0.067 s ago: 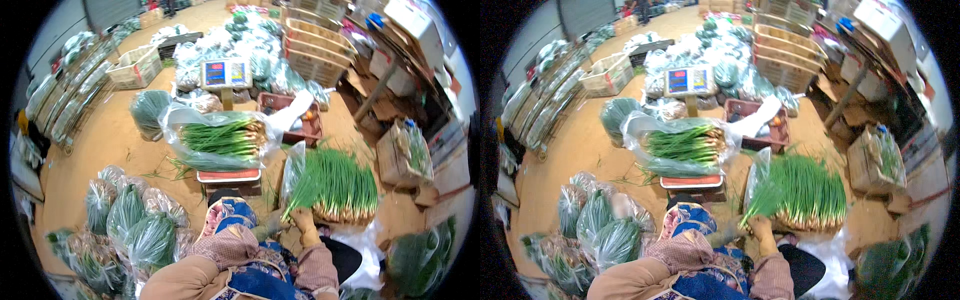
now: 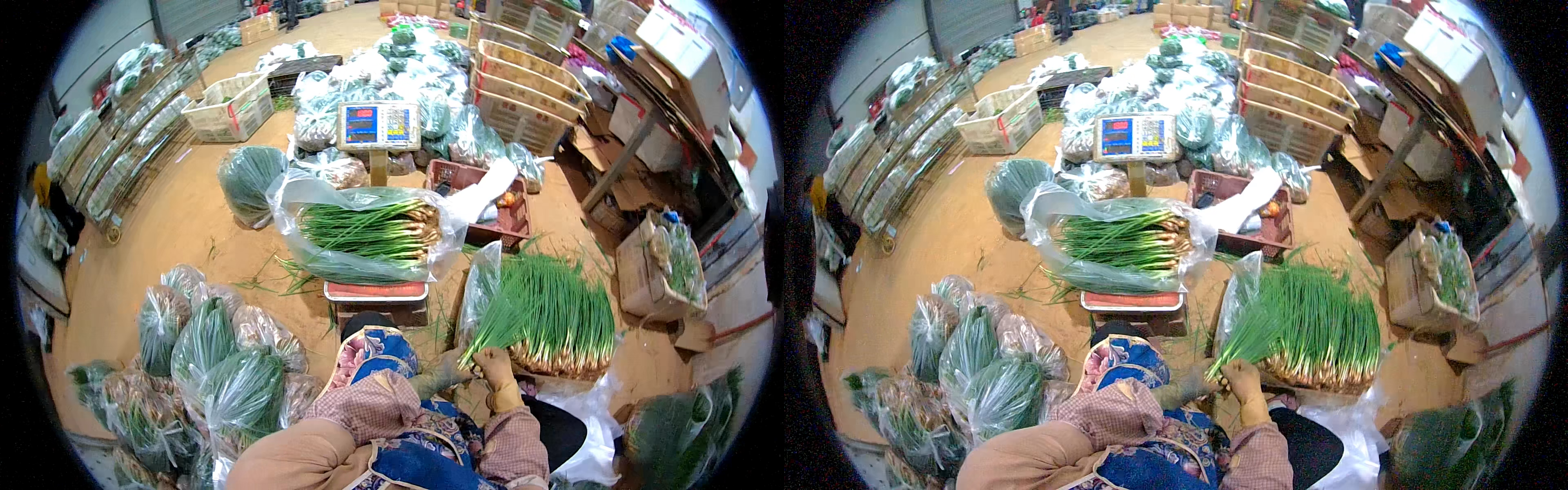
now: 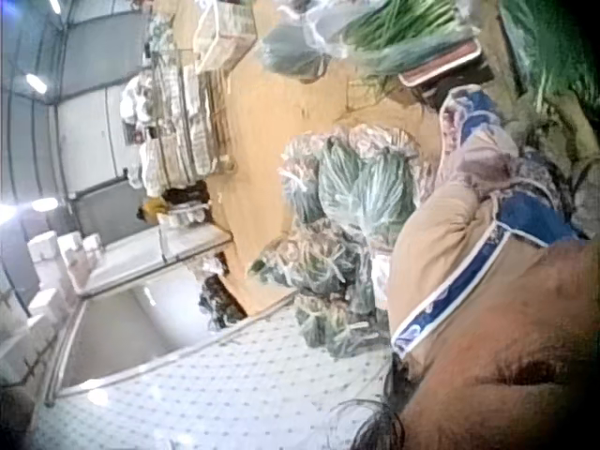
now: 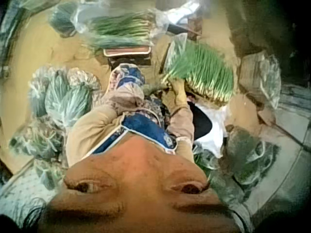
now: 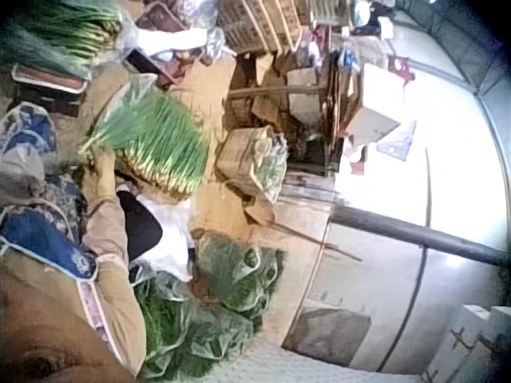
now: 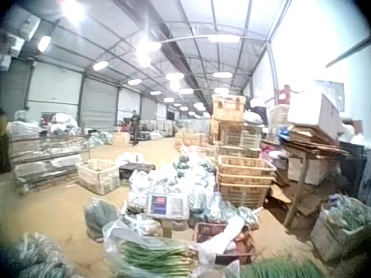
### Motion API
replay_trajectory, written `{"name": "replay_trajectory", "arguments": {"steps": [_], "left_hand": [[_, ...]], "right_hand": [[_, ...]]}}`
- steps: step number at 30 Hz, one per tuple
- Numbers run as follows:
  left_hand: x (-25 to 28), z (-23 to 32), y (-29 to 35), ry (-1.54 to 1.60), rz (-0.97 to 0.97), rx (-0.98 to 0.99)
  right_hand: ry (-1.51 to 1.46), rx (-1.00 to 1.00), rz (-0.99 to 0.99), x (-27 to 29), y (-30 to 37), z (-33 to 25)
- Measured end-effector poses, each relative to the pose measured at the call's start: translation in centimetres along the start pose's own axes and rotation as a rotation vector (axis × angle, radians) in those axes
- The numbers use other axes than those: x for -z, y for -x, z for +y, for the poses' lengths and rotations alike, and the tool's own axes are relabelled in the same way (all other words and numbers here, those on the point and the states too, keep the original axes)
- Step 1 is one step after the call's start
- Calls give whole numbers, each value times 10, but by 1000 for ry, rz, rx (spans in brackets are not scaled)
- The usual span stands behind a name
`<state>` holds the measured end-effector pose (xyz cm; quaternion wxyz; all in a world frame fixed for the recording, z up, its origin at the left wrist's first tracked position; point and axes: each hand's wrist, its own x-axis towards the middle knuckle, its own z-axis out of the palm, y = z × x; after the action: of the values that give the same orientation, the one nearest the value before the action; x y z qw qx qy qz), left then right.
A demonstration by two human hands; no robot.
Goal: The person sits on the floor and repeatedly gathers bunches of green onions, trims the root ends with a knife, and places them into plastic bags. The person then weighs the bagged bunches on a digital scale and sets them aside.
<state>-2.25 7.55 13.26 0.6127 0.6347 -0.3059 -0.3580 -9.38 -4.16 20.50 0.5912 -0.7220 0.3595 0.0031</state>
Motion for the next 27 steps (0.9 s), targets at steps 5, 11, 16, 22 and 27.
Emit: {"name": "replay_trajectory", "arguments": {"steps": [5, 11, 16, 22, 27], "left_hand": [[9, -6, 5, -155, -12, 81], [14, -62, -9, -361, 28, -224], [27, 16, 3, 55, -4, 52], [25, 33, 0, -31, 18, 201], [28, 21, 3, 13, 35, 91]], "right_hand": [[-198, -34, -54, -7, 22, -14], [-94, 129, -46, -8, 45, -31], [-432, 40, -52, 33, 64, -40], [243, -185, -561, 52, 83, 44], [647, 282, 18, 24, 61, -9]]}}
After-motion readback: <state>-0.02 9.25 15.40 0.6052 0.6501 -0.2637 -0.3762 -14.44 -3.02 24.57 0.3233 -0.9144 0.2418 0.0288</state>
